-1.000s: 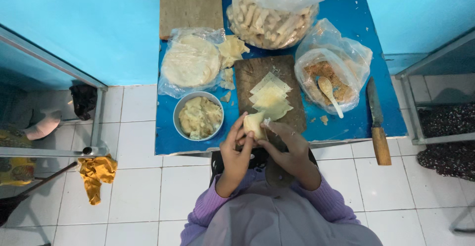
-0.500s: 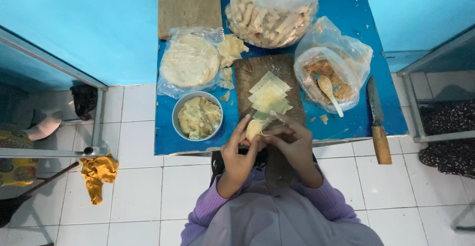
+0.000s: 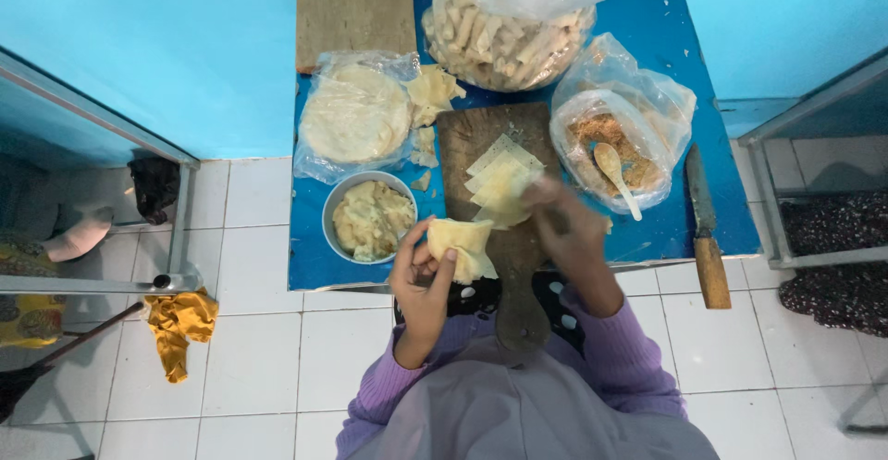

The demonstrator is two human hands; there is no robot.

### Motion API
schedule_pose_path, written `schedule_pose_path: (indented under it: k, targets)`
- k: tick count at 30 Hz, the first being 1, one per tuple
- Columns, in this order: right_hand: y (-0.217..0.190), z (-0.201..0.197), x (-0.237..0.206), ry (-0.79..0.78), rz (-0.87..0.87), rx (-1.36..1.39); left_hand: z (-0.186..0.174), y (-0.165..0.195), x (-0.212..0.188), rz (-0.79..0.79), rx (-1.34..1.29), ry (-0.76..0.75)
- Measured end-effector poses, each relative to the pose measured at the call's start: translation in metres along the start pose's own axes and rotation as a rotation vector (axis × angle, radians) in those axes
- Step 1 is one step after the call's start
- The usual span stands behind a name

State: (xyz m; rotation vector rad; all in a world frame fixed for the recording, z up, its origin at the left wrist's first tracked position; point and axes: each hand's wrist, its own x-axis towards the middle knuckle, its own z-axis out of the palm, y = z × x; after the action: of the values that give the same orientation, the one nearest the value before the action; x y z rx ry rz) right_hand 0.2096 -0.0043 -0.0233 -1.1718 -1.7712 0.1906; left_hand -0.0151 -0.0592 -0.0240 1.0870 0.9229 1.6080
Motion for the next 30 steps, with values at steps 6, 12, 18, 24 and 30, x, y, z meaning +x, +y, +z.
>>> schedule_pose_path:
  k: [6,12,18,24,30]
  targets:
    - [-0.024,0.006,-0.02,-0.034,-0.031,-0.102,0.0,0.002,0.002,-0.006,-0.041,-0.003]
    - [-0.035,-0.001,-0.016,-0.056,-0.09,-0.078,0.0,-0.002,0.002,-0.028,-0.06,-0.021]
    - [-0.065,-0.013,-0.018,0.013,-0.037,0.113,0.005,-0.006,0.001,-0.076,-0.017,-0.055]
    - [-0.069,0.005,-0.029,-0.074,-0.061,0.11,0.017,0.002,-0.001,-0.081,0.176,-0.097]
    - [-0.043,0.006,-0.027,-0.015,0.716,0.849,0.016,0.008,0.003,-0.017,0.267,-0.105]
